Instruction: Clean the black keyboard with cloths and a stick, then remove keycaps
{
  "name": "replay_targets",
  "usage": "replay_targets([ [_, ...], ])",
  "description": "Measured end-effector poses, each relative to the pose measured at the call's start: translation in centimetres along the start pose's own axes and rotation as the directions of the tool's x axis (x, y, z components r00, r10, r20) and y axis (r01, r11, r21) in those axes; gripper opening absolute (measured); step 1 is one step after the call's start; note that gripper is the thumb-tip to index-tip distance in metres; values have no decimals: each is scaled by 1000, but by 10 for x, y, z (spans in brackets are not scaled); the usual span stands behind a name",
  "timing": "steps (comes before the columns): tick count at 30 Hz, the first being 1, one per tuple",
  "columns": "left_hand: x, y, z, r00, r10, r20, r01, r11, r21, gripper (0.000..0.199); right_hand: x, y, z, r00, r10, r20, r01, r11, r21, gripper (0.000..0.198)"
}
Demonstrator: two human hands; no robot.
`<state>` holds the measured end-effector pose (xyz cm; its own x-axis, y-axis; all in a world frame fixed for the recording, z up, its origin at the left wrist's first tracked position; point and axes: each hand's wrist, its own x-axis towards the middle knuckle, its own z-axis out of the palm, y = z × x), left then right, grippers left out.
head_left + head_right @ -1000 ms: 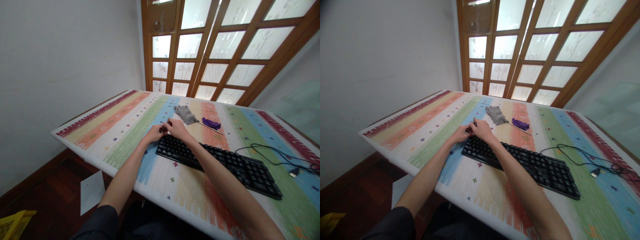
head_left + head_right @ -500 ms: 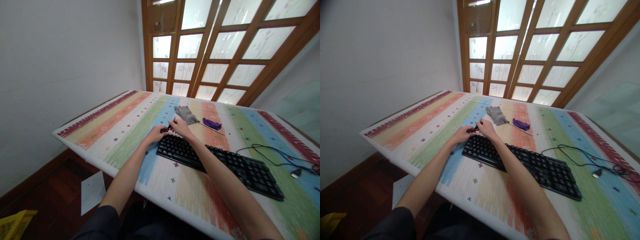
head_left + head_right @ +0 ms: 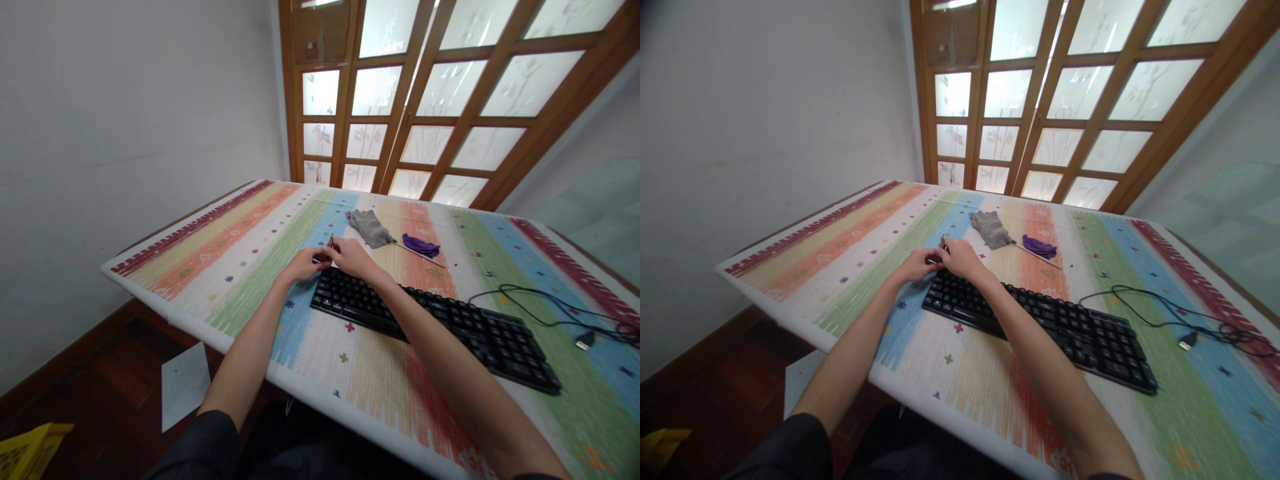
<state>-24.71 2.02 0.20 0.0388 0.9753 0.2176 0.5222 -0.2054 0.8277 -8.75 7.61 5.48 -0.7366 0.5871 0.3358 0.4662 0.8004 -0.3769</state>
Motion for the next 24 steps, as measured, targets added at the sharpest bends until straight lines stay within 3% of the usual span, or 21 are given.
replay_targets([
  [7, 0, 3, 0, 1000, -6, -11, 6, 1000, 25, 17, 8, 12, -3, 990, 132, 48, -138, 973, 183, 23],
  [14, 0, 3, 3, 999, -23, -42, 24, 999, 35, 19, 17, 31, 11, 928, 362, 92, -362, 811, 460, 29],
  [20, 0, 7, 4, 996, -14, -83, 17, 999, 31, 20, 14, 41, 9, 925, 371, 82, -353, 760, 546, 29],
  [24, -1, 10, 5, 988, 4, -153, 0, 1000, 24, 19, 6, 43, 3, 965, 262, -24, -194, 773, 604, 32],
])
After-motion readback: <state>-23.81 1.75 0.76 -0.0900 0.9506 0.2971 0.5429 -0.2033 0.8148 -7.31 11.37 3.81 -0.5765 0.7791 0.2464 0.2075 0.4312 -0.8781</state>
